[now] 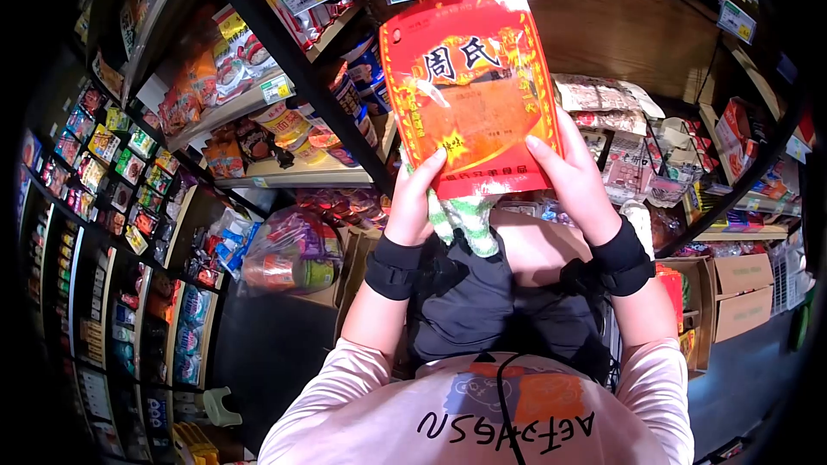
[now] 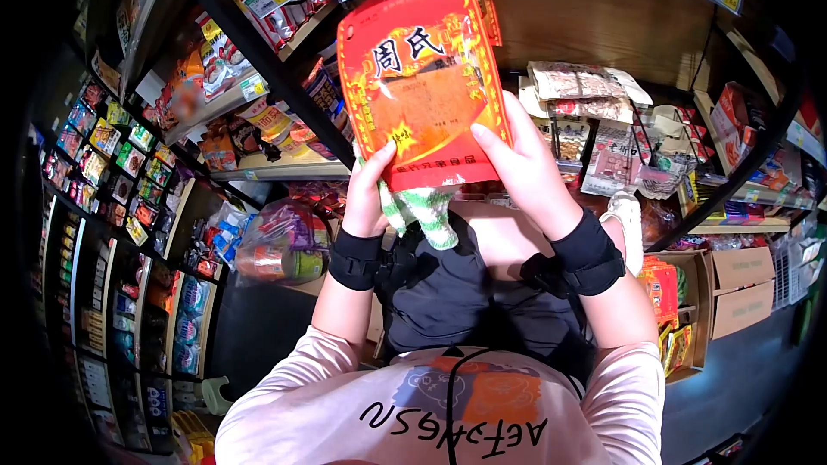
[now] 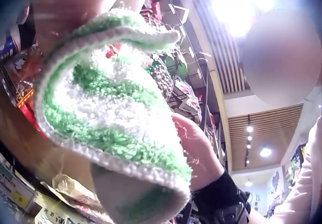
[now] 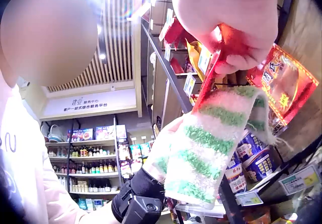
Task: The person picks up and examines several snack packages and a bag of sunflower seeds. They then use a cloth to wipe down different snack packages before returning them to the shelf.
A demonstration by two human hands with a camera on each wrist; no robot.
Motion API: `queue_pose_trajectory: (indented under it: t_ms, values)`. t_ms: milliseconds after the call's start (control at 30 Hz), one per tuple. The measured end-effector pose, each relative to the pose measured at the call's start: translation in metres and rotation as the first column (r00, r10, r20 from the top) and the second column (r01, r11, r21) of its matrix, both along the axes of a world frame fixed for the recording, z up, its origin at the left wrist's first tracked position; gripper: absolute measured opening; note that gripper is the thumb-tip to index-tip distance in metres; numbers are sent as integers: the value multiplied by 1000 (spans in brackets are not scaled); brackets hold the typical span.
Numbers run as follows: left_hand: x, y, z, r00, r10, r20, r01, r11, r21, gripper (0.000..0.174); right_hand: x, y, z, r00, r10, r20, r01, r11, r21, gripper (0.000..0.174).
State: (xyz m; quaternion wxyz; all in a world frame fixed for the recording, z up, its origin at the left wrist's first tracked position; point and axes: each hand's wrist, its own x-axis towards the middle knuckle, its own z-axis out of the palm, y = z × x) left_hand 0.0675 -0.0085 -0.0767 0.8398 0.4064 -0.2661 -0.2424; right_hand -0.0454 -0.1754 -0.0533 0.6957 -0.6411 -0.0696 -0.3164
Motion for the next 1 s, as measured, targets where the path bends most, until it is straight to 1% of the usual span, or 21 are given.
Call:
queue_pose_trajectory:
  t_ms: [67,133,200,300,333,467,567,700,767,867,1000]
  values:
    - [9,2,3,1000,8,3,-8,1000,-24,42,13,-1,-3,999,-18,40,18,1000,-17,38]
    - [15,5,3,1000,11,-4,-11,999,-35,40,19,2,-4,999,2,51,-2,1000,9,38]
    - [23,6,0,999,31,-9,-32,999,-22,42,23,4,-1,998,-12,62,12,1000,3,36]
    - [31,5,1,999,51,-6,-51,999,3,43,37,2,-4,995,16,100,-22,998,58,35]
    - [33,3,3,999,51,-6,-51,999,8,43,41,0,-5,995,-25,98,22,999,36,34]
    - [42,-3,2,998,69,12,-69,997,42,41,55,-7,-13,993,-49,106,46,999,25,32]
    - [44,-5,1,992,112,65,-117,990,82,40,60,-6,-18,995,-30,99,19,994,110,32]
    - [52,-1,-10,993,116,-11,-114,987,115,42,70,-4,-30,997,-12,80,-1,987,163,31]
    - [50,1,-11,992,123,29,-126,980,157,46,71,-2,-34,993,-32,113,15,988,152,32]
    - [42,1,-10,973,204,106,-220,960,171,48,72,-1,-42,988,-37,153,15,990,140,33]
    - [35,5,-8,949,251,190,-286,939,190,49,65,-1,-43,977,-130,171,120,991,65,35]
